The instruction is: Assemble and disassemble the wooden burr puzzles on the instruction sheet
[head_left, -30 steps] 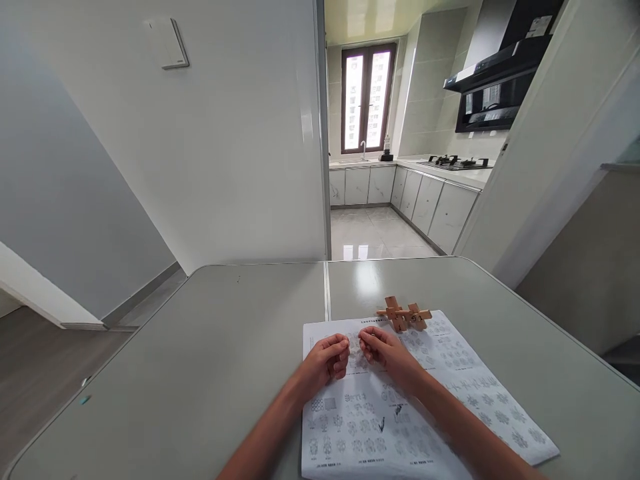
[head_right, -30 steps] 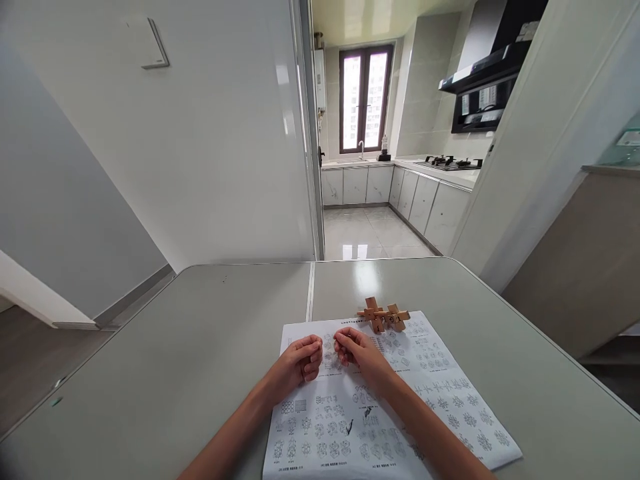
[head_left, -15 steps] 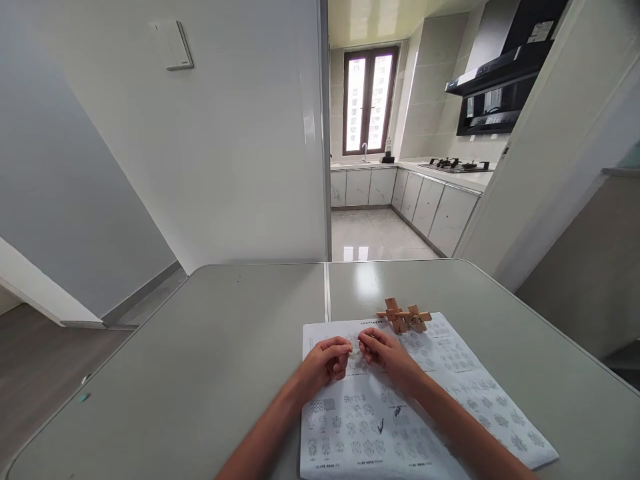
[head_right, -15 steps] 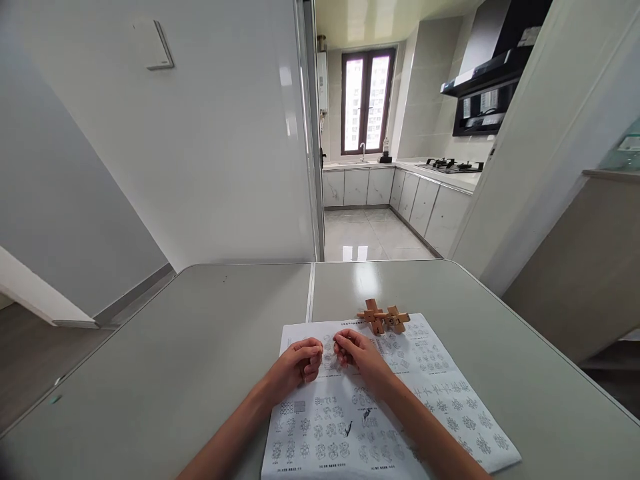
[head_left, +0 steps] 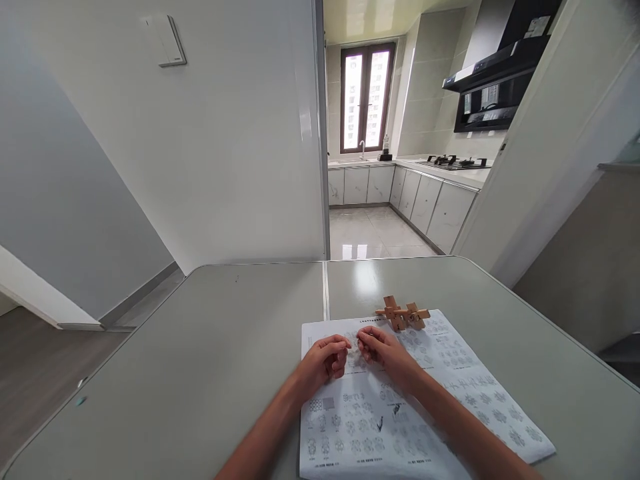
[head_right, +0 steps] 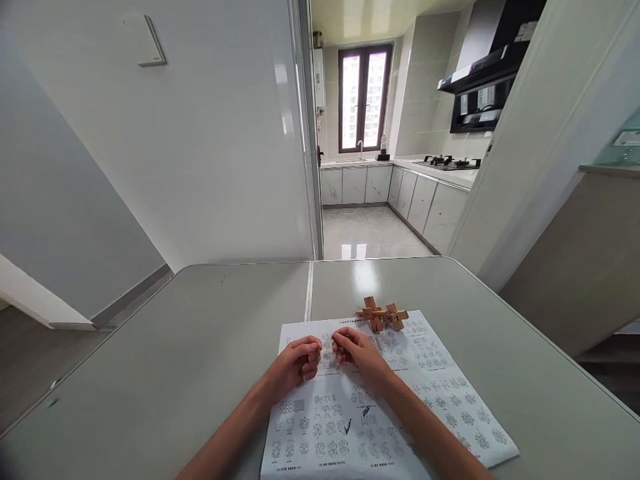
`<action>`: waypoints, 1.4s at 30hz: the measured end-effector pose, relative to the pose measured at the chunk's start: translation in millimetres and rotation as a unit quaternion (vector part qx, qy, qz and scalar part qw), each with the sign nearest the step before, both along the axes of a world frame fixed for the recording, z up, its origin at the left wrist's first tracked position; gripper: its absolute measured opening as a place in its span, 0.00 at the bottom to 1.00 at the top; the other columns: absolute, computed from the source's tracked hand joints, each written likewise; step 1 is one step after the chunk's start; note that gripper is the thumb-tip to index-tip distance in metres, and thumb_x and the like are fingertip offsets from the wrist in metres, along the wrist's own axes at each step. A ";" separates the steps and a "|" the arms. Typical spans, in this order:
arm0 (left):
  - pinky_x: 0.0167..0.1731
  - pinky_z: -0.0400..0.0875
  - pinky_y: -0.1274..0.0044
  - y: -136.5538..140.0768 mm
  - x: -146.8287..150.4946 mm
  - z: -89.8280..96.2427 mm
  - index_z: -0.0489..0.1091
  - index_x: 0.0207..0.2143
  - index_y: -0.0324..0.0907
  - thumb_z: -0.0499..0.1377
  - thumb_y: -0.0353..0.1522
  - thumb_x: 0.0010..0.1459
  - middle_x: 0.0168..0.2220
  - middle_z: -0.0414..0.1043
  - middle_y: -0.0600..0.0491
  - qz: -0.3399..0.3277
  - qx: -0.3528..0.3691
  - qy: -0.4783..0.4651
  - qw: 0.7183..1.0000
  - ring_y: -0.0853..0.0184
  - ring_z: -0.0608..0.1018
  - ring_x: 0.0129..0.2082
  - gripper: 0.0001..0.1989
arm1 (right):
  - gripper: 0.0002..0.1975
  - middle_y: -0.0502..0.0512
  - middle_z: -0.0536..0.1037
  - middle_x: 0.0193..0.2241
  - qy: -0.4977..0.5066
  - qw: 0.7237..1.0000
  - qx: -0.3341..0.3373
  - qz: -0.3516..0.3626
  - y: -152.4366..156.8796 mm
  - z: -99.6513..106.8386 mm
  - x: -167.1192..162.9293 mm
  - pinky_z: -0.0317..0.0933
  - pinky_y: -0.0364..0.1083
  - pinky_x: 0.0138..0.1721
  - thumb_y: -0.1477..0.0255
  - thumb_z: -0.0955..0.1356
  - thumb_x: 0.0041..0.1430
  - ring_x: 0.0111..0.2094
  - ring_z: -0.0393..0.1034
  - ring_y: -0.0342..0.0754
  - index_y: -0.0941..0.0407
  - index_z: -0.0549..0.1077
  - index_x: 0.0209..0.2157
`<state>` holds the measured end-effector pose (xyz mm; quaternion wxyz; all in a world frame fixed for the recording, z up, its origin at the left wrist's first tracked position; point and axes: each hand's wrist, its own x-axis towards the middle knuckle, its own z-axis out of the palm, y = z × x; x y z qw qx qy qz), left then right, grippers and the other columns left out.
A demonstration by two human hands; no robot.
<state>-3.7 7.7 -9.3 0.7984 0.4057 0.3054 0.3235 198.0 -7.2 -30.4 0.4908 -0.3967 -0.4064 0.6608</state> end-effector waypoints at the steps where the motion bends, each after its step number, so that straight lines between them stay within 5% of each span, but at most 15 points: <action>1: 0.22 0.49 0.78 0.1 -0.1 0.1 0.72 0.35 0.38 0.69 0.38 0.53 0.24 0.56 0.60 0.000 -0.001 -0.001 1.000 0.76 0.57 0.21 0.14 | 0.20 0.50 0.75 0.28 0.001 1.000 0.001 0.000 0.2 -0.8 0.0 0.58 0.45 0.30 0.51 0.76 0.54 0.26 0.61 0.43 0.55 0.77 0.31; 7: 0.21 0.49 0.79 -1.8 0.6 6.9 0.71 0.34 0.39 0.70 0.38 0.52 0.24 0.55 0.61 0.004 -0.008 0.005 1.000 0.76 0.56 0.21 0.15 | 0.24 0.47 0.70 0.22 -0.003 0.999 0.003 -0.043 2.1 -4.4 1.5 0.52 0.43 0.23 0.47 0.74 0.55 0.20 0.57 0.41 0.55 0.74 0.30; 12: 0.22 0.50 0.79 -3.2 1.1 10.1 0.70 0.35 0.40 0.70 0.37 0.52 0.24 0.55 0.61 0.005 -0.007 0.015 1.000 0.76 0.56 0.21 0.14 | 0.27 0.40 0.54 0.15 -0.048 0.970 0.067 -0.230 10.9 -3.9 25.6 0.41 0.42 0.18 0.46 0.71 0.59 0.17 0.43 0.39 0.53 0.64 0.23; 17: 0.21 0.50 0.79 -1.2 1.9 6.7 0.71 0.35 0.40 0.70 0.38 0.51 0.24 0.57 0.61 0.003 -0.004 0.012 1.000 0.77 0.57 0.20 0.15 | 0.25 0.46 0.65 0.20 -0.205 0.876 0.118 -0.420 27.5 -10.9 67.1 0.54 0.44 0.24 0.47 0.64 0.64 0.21 0.56 0.44 0.53 0.67 0.25; 20: 0.21 0.50 0.79 -0.4 2.2 6.3 0.71 0.35 0.40 0.71 0.37 0.51 0.23 0.57 0.61 0.003 -0.003 0.013 1.000 0.77 0.57 0.20 0.15 | 0.19 0.50 0.71 0.26 -0.333 0.787 0.120 -0.505 37.8 -20.4 87.7 0.61 0.47 0.33 0.54 0.62 0.66 0.28 0.65 0.49 0.55 0.72 0.34; 23: 0.21 0.50 0.79 -1.1 2.4 7.4 0.71 0.35 0.40 0.71 0.38 0.51 0.23 0.57 0.61 0.006 -0.001 0.015 1.000 0.77 0.57 0.20 0.15 | 0.17 0.59 0.72 0.38 -0.367 0.752 0.118 -0.535 45.2 -30.4 101.4 0.62 0.52 0.44 0.58 0.63 0.62 0.40 0.66 0.55 0.56 0.73 0.40; 29: 0.22 0.50 0.79 -2.9 3.1 8.8 0.71 0.35 0.40 0.71 0.38 0.50 0.23 0.56 0.62 0.007 -0.002 0.020 1.000 0.76 0.56 0.21 0.15 | 0.20 0.62 0.72 0.38 -0.399 0.769 0.083 -0.492 52.8 -48.8 114.0 0.63 0.53 0.43 0.58 0.65 0.57 0.44 0.66 0.59 0.58 0.75 0.43; 37: 0.22 0.51 0.79 -2.9 2.7 9.1 0.71 0.35 0.40 0.70 0.37 0.51 0.24 0.56 0.61 0.002 0.001 0.021 1.000 0.76 0.57 0.21 0.14 | 0.19 0.59 0.80 0.30 -0.407 0.796 0.058 -0.444 56.0 -56.3 124.5 0.63 0.52 0.40 0.54 0.67 0.57 0.34 0.71 0.57 0.56 0.78 0.33; 42: 0.22 0.50 0.78 -2.8 1.7 9.7 0.72 0.35 0.40 0.70 0.37 0.52 0.24 0.55 0.61 0.002 0.003 0.026 1.000 0.76 0.56 0.21 0.13 | 0.22 0.64 0.79 0.39 -0.387 0.762 0.087 -0.512 53.1 -44.7 121.1 0.63 0.52 0.41 0.52 0.63 0.62 0.40 0.71 0.57 0.58 0.73 0.39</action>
